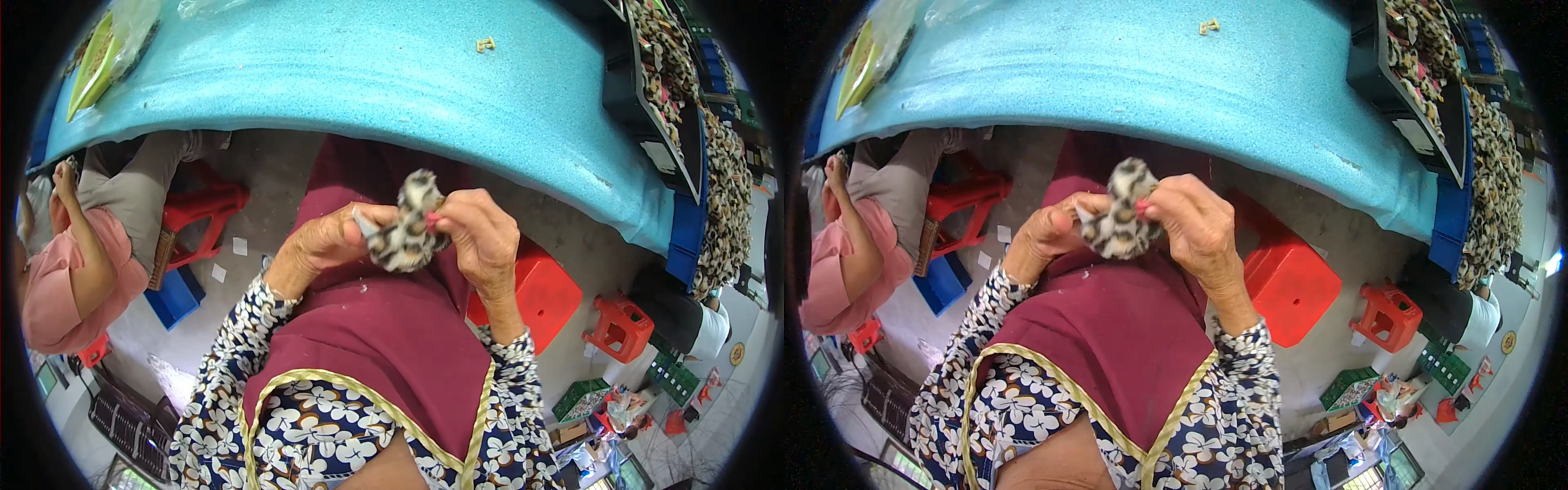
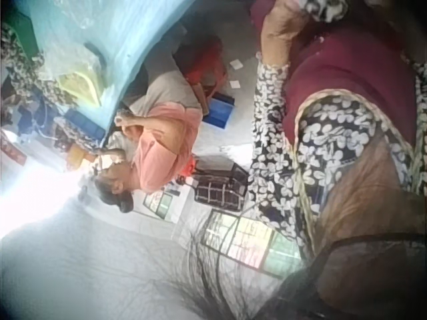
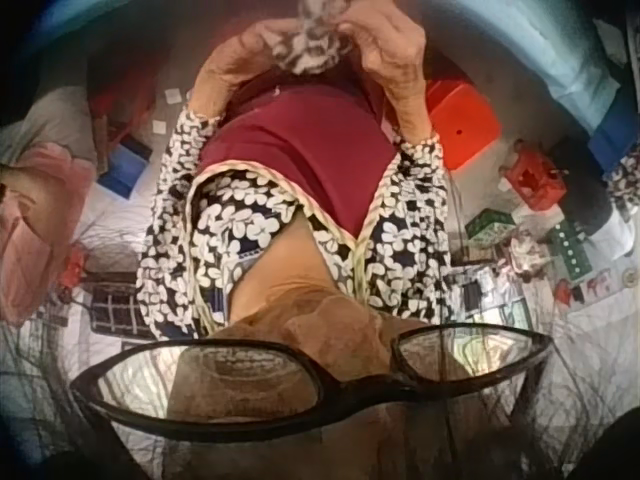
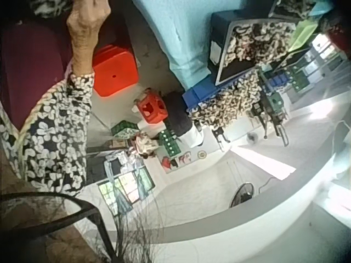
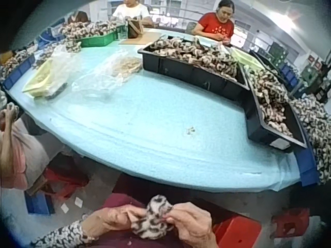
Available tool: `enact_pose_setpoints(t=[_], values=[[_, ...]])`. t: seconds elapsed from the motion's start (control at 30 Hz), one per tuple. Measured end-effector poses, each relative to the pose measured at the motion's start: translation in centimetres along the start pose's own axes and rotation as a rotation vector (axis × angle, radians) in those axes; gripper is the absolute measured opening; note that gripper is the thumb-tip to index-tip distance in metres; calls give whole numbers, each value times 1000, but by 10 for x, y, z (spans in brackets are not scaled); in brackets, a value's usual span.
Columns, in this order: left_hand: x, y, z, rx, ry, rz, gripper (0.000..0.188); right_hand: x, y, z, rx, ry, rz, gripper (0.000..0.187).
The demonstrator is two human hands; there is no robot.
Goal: The person assembles plush toys by inserting small plastic pieces into fabric toy bodies by hand, repeatedly retrieving toy bodies and plastic parts from trays on the table.
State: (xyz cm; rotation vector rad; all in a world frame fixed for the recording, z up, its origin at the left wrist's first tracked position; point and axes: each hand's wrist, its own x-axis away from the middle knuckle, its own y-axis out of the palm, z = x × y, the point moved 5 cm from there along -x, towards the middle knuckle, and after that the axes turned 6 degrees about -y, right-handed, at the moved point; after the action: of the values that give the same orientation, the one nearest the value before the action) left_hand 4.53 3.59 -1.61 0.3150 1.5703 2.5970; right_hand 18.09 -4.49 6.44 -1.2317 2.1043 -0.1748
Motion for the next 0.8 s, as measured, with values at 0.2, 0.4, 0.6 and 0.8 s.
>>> enact_pose_setpoints(t=[0.2,0.4,0.6,0.8], values=[[-4,-10,-5,-295,-362,241,50,6,17,-14,7,-151,-490,20],[-13,-2,1,-274,15,590,24,26,-9,7,16,290,135,14],[-19,5,-6,-190,148,759,23,31,17,5,-106,482,159,8],[-19,3,-18,107,80,588,24,40,13,25,-219,697,129,10]])
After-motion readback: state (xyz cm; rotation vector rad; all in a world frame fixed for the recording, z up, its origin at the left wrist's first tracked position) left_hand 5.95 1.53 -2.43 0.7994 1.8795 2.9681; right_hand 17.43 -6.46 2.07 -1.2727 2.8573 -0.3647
